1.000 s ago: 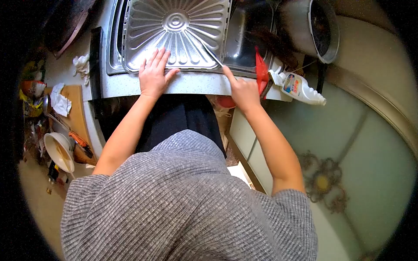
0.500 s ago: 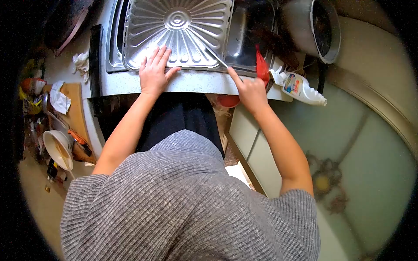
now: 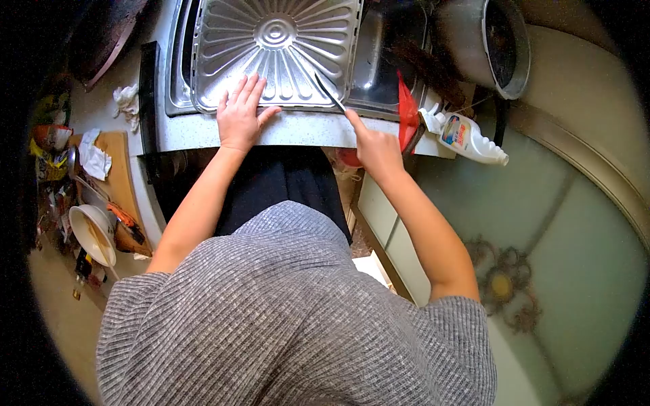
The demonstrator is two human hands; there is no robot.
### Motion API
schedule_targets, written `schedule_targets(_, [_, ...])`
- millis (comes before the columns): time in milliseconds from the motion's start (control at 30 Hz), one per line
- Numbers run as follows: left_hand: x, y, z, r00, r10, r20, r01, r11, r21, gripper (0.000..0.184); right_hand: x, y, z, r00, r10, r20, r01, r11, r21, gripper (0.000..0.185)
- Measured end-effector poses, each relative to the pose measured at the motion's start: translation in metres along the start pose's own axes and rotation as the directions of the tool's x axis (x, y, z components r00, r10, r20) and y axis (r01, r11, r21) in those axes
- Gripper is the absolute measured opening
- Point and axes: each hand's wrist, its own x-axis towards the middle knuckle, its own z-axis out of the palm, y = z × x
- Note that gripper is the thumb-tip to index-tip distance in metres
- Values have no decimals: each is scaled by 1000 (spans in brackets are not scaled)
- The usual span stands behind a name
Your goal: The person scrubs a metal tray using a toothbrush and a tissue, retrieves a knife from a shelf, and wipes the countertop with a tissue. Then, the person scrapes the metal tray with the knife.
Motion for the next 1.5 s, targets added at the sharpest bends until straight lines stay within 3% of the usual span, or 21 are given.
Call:
schedule_targets(100, [0, -2, 1, 1000, -5, -8, 5, 1000, -1, 68, -12, 0, -9, 997, 41, 71, -44, 998, 37, 46])
schedule_targets(200, [0, -2, 4, 1000, 10, -12, -10, 1000, 17, 68, 25, -11, 3, 1000, 24, -1, -23, 999, 34, 44])
schedule_targets(333, [1, -1, 0, 1000, 16, -9, -15, 999, 29, 68, 52, -27, 24, 988, 86, -127, -64, 983, 170, 39])
schedule_targets(567, [0, -1, 1, 1000, -1, -4, 1, 1000, 8, 67, -19, 5, -22, 986, 52, 159, -69, 992, 106, 46])
schedule_targets(667, [1, -1, 1, 1000, -3, 12, 3, 1000, 11, 67, 5, 0, -16, 993, 7, 114, -18, 995, 98, 44])
schedule_targets(800, [0, -1, -1, 999, -16, 50, 17, 1000, -12, 66, 15, 4, -2, 999, -20, 32, 11, 964, 264, 42])
schedule_targets(833, [0, -1, -1, 999, -19, 49, 20, 1000, -21, 66, 6, 13, -7, 996, -1, 94, -24, 963, 268, 42])
schedule_targets(933, [0, -2, 1, 1000, 5, -18, -4, 1000, 11, 68, -20, 21, -40, 966, 32, 256, -80, 981, 177, 45])
schedule_targets(1067, [0, -3, 2, 1000, 7, -20, -7, 1000, 16, 68, 0, 16, -34, 989, -88, 117, 90, 996, -8, 45])
schedule_targets(1167, [-1, -3, 1, 1000, 11, -4, -11, 1000, 15, 66, 17, 11, -28, 993, -110, 48, 113, 991, -77, 44])
schedule_targets(1267, [0, -3, 1, 1000, -8, 21, 8, 1000, -6, 66, 11, 7, -42, 998, 48, 34, -49, 998, 42, 48])
schedule_targets(1400, [0, -3, 1, 1000, 10, -9, -9, 1000, 17, 66, -9, -5, -34, 991, -21, 136, 33, 996, -88, 53])
schedule_targets(1500, [0, -3, 1, 1000, 16, -17, -16, 999, 28, 67, 4, 8, -17, 1000, -28, -13, 26, 990, -142, 55])
